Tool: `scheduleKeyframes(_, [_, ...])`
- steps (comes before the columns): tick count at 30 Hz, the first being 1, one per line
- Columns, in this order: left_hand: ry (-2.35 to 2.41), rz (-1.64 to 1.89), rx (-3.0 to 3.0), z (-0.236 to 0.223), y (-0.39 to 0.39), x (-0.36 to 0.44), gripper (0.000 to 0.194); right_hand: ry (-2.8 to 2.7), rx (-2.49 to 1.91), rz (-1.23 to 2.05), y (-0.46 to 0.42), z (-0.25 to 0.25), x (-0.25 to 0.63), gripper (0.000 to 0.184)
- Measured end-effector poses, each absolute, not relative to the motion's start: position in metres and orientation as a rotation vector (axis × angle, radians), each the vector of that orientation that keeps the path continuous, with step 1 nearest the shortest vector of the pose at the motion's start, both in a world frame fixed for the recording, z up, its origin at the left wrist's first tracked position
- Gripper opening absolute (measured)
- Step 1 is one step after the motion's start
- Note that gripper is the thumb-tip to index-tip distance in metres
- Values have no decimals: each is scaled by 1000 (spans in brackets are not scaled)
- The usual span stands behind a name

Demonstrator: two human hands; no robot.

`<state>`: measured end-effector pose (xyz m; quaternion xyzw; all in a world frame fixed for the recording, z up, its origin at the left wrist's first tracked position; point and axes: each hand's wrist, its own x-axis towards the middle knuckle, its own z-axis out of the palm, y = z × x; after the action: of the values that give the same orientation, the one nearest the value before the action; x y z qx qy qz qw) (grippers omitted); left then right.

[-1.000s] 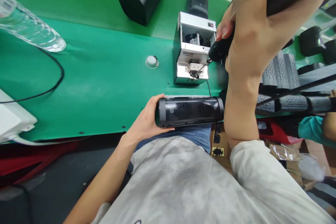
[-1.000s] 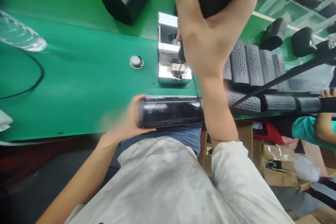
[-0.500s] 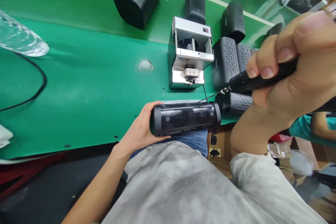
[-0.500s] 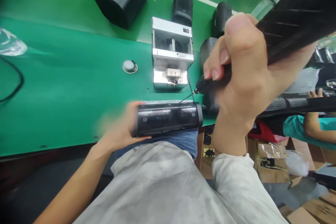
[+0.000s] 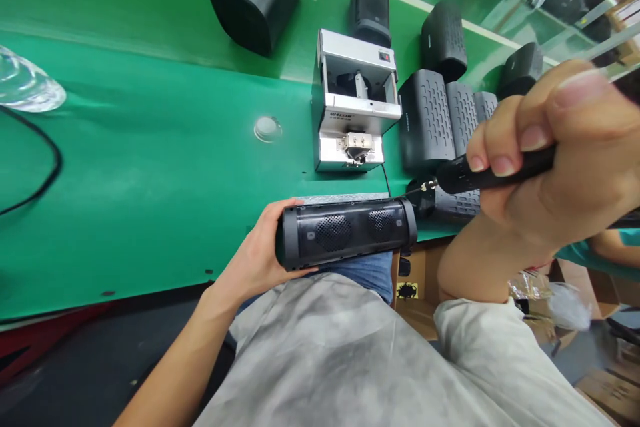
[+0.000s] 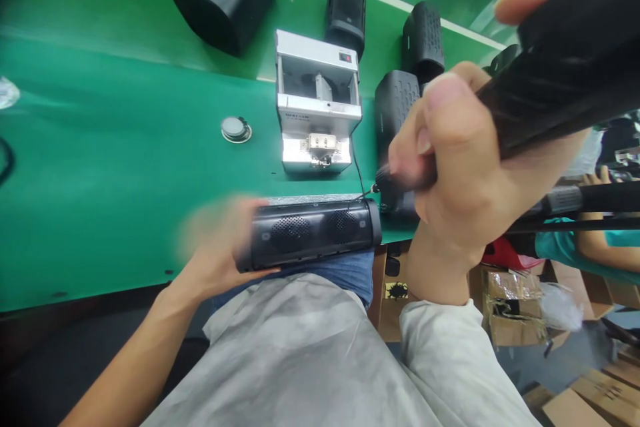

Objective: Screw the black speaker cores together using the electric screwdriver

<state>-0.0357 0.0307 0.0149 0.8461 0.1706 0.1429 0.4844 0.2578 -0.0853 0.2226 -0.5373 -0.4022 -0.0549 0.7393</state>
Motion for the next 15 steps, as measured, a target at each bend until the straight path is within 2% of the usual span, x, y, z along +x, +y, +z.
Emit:
scheduleKeyframes(1, [412,348,2059,15,31,-36,111,-888,-1148,-148,-82,216,252,16])
scheduleKeyframes(4, [420,319,2046,18,30,-35,111,-853,-1154,-35,-81,196,241,44])
scheduleKeyframes(5, [430,296,2035,19,29,-35,111,-834,-1150,12,-83,192,239,46])
scheduleKeyframes(6, [441,277,2023,20,29,-36,111,-819,-1138,38,-85,188,237,40])
scheduleKeyframes(8, [453,260,2004,21,29,-36,110,-813,-1171,29,-88,185,237,16])
scheduleKeyframes(9, [453,266,2000,21,29,-36,109,-838,-1219,24,-89,186,237,21])
scheduleKeyframes(11, [450,293,2005,19,29,-38,105,-878,-1337,42,-91,187,238,54])
scheduleKeyframes(12, [447,308,2010,19,29,-38,101,-884,-1377,67,-93,187,240,63])
scheduleKeyframes(15, [425,342,2022,17,30,-40,96,-760,-1403,131,-102,185,244,79])
